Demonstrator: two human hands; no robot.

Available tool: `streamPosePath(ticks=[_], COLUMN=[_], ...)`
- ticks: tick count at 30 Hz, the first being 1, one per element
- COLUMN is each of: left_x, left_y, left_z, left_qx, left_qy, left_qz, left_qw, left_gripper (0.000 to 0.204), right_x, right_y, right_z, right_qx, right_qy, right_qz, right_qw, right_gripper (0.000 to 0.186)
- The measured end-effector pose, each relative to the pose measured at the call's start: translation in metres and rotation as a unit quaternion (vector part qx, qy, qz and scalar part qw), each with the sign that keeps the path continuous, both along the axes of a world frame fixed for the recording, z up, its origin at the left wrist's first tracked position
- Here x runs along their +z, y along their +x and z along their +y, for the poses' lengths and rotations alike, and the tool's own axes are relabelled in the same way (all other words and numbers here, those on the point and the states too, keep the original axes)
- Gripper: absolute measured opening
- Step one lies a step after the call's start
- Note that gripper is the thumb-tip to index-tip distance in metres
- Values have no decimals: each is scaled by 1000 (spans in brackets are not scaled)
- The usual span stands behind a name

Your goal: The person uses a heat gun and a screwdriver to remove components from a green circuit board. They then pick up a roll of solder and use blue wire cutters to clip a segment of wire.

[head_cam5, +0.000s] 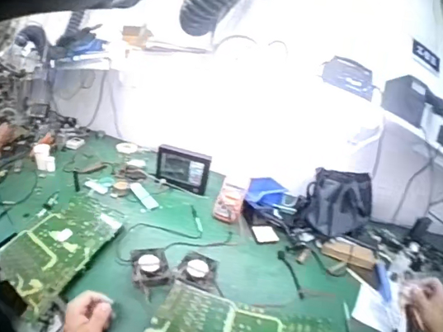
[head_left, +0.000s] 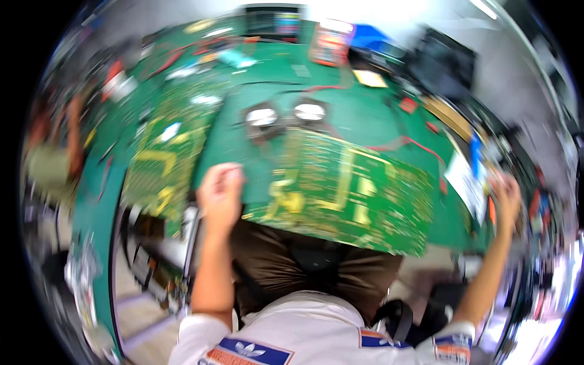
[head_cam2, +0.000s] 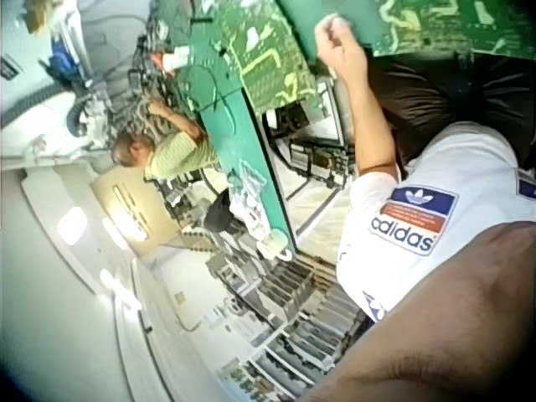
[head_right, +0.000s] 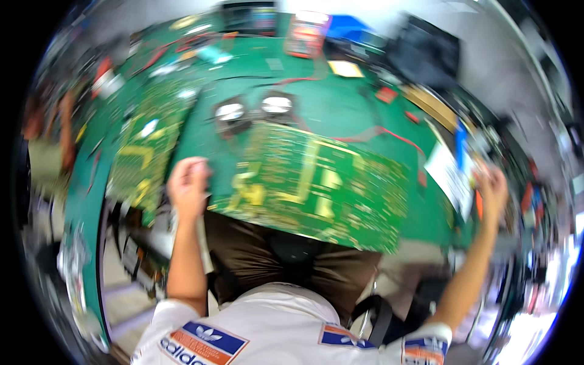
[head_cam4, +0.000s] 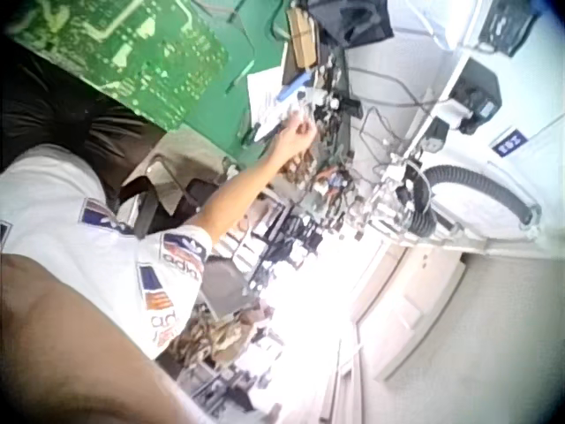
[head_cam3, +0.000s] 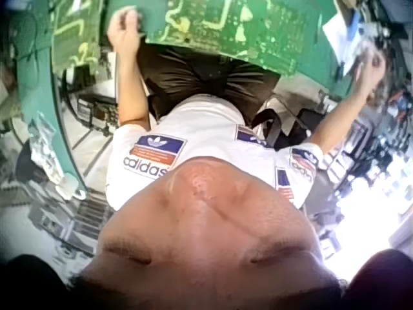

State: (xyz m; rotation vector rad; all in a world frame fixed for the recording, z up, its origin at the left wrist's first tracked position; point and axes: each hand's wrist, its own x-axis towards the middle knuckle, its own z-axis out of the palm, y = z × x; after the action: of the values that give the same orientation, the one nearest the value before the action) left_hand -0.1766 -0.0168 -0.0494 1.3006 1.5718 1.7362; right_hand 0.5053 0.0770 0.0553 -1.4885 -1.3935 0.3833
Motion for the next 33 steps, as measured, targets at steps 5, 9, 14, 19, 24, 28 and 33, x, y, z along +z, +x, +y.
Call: streamPosePath(ticks=[5,9,14,19,24,28,33], left_x=[8,56,90,101,107,112,118], left_y=[-1,46,100,128,149,160,159], left_z=[-8,-24,-33,-38,-23,-15,-19], left_qx=[-3,-87,-284,-370,-419,-538,-578], left_qy=[62,92,29,-21,33,-23,-21], left_qz=[-146,-110,-118,-85,5,-121,-166], left_qw=[987,986,951,925,907,834,799], left_gripper=[12,17,26,28,32,42,44], right_x=[22,11,18,25,28,39,36], right_y=[-161,-230,-278,-297,-287,-289,-287], right_z=[-46,-71,-79,-84,-82,-80,-81], right_qx=[131,248,329,380,444,423,371], right_qy=[-2,-14,-56,-48,-74,-90,-110], right_qz=[170,291,371,338,355,388,395], right_qw=[977,924,866,860,819,814,833], right_gripper=[25,24,30,36,39,38,39])
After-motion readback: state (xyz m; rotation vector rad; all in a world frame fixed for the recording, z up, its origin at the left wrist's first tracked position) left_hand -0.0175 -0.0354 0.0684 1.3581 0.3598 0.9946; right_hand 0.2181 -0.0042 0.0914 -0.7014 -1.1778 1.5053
